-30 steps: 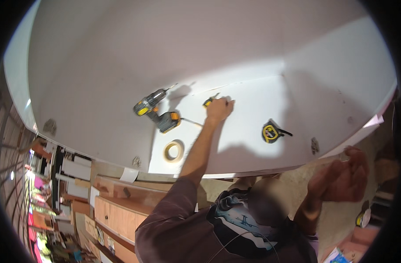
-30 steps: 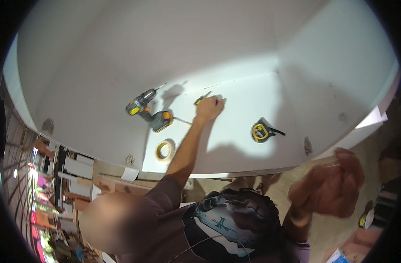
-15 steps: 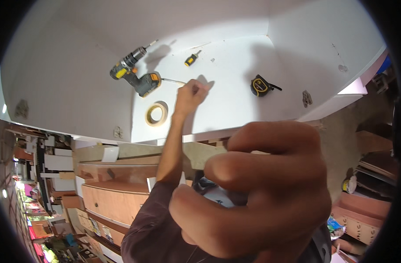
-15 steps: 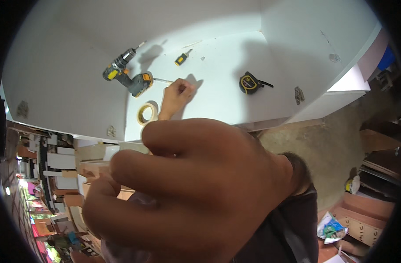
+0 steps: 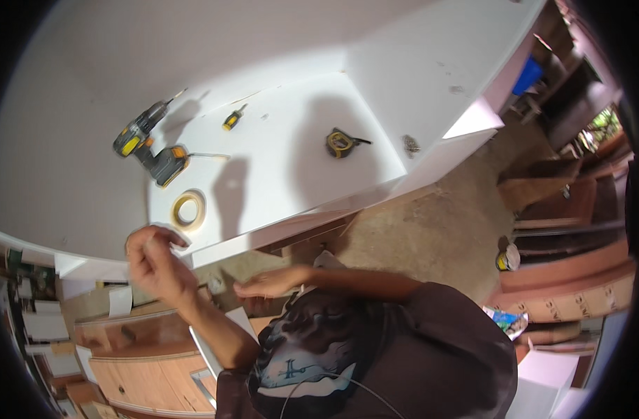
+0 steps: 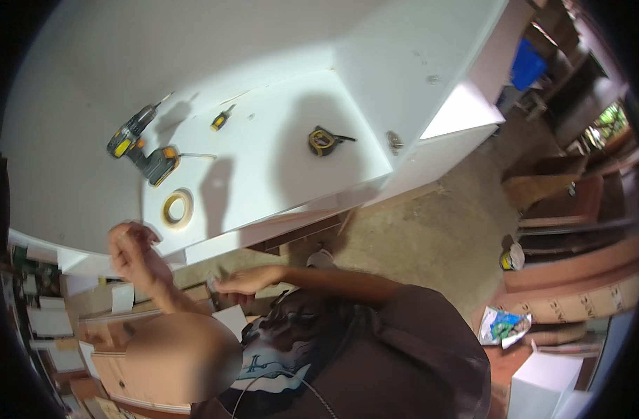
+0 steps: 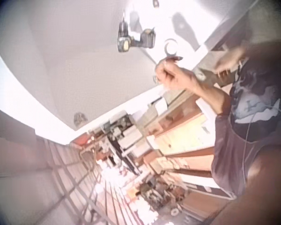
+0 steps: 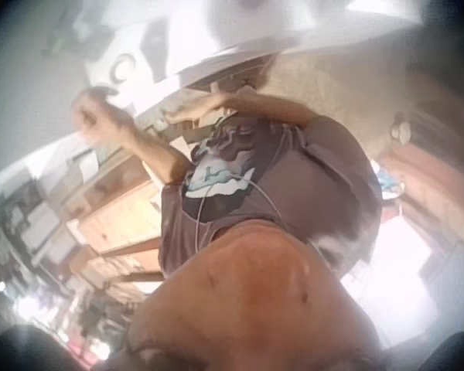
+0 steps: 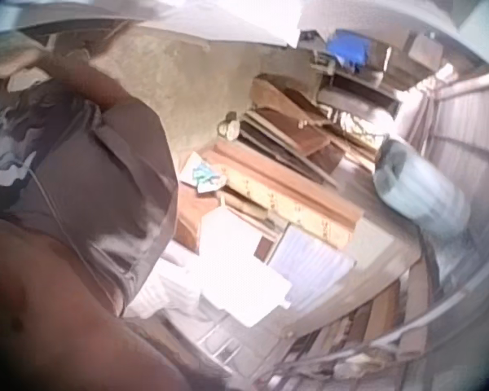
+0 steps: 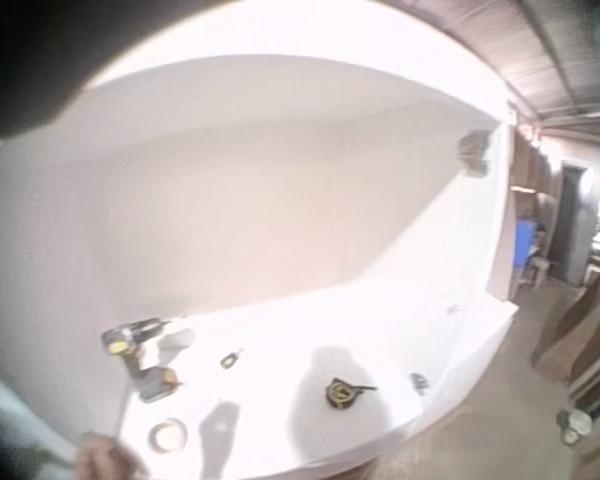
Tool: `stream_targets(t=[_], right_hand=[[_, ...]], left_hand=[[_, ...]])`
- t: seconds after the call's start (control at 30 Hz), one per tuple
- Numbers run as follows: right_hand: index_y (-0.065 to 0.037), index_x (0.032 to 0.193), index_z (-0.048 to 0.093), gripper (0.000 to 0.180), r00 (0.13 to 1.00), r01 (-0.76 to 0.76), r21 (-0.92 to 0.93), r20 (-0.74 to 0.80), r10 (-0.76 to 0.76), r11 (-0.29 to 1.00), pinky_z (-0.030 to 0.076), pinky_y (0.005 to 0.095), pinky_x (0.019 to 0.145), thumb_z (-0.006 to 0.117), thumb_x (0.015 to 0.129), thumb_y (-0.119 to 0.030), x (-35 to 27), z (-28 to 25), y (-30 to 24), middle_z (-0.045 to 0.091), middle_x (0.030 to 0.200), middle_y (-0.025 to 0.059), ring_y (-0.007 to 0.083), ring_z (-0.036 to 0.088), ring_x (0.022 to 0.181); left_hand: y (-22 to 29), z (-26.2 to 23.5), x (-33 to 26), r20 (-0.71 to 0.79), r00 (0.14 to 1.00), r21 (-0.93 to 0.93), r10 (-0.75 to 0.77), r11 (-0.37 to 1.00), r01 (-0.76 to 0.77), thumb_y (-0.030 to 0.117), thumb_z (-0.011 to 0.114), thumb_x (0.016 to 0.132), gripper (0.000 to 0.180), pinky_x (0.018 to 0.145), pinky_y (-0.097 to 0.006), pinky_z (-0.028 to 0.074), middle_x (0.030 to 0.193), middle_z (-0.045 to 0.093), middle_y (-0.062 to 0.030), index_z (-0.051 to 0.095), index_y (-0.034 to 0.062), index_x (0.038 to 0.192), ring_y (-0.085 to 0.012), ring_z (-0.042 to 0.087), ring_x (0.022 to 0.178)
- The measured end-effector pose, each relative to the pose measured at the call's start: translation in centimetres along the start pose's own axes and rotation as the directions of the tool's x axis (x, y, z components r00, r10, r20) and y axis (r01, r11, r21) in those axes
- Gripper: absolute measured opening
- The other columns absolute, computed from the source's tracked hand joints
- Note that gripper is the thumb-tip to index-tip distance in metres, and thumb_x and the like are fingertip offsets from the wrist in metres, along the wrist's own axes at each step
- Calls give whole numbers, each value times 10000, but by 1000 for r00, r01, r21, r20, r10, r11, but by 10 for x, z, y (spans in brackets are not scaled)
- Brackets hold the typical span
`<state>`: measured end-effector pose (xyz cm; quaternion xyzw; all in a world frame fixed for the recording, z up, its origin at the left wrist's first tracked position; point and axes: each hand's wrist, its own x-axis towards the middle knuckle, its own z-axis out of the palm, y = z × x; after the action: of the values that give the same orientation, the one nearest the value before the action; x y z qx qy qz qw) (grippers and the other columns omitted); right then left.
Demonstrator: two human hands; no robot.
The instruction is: The person measures a wall with a tape measure, then uses a power drill to create holes. They insert wall anchors into the holes and secure them with a screwdriver.
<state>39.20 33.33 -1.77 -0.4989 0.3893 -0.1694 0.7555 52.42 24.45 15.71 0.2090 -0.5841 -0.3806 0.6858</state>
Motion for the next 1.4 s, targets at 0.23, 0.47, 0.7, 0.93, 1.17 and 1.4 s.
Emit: stream_targets(t=[0.23,0.47,0.7,0.93,1.17,1.4], right_hand=[[-7,1547,427,739,844,420,201,271,-462,885,600,462,942,292,1121,-595,28,56,3,618,1412,231,338,684,1164],[16,1390,560,747,937,323,319,-242,-252,891,598,410,849,365,1094,-641,-68,-14,-70,732,1161,222,288,735,1000],[-83,1162,649,350,764,466,267,-603,-231,844,576,288,783,586,1092,-420,-129,-40,-22,734,1032,43,128,706,906],[-79,1146,660,267,646,515,226,-736,-201,827,572,283,813,622,1087,-337,-169,-64,-38,744,1048,50,127,710,911],[-37,1142,659,188,584,574,106,-748,-315,812,580,308,797,583,1079,-197,-179,-104,-47,739,1057,104,152,702,904],[-29,1137,653,206,580,541,86,-758,-298,837,550,304,782,608,1063,-216,-198,-124,-16,744,1030,104,154,700,900]], left_hand=[[42,9,-9,200,958,-175,206,969,-172,318,706,1028,362,503,-245,386,695,562,-86,567,8,902,-146,497,585],[16,6,-4,123,992,-93,4,996,7,252,697,1025,296,545,-253,402,667,559,-79,592,3,904,-139,513,584],[7,36,2,318,923,-103,-215,960,259,129,734,1003,195,624,-263,498,738,658,-70,642,-13,906,-119,607,646],[-51,55,25,103,915,113,-389,919,378,219,759,998,280,677,-256,521,920,686,-78,655,-34,1056,-113,627,758],[-134,-21,99,-282,936,513,-211,791,333,310,819,946,809,1043,-383,503,1480,537,-297,440,-124,1514,-326,623,1266],[-141,-23,96,-326,927,543,-184,766,343,290,827,936,736,967,-352,554,1325,627,-208,509,-128,1453,-246,674,1112]])
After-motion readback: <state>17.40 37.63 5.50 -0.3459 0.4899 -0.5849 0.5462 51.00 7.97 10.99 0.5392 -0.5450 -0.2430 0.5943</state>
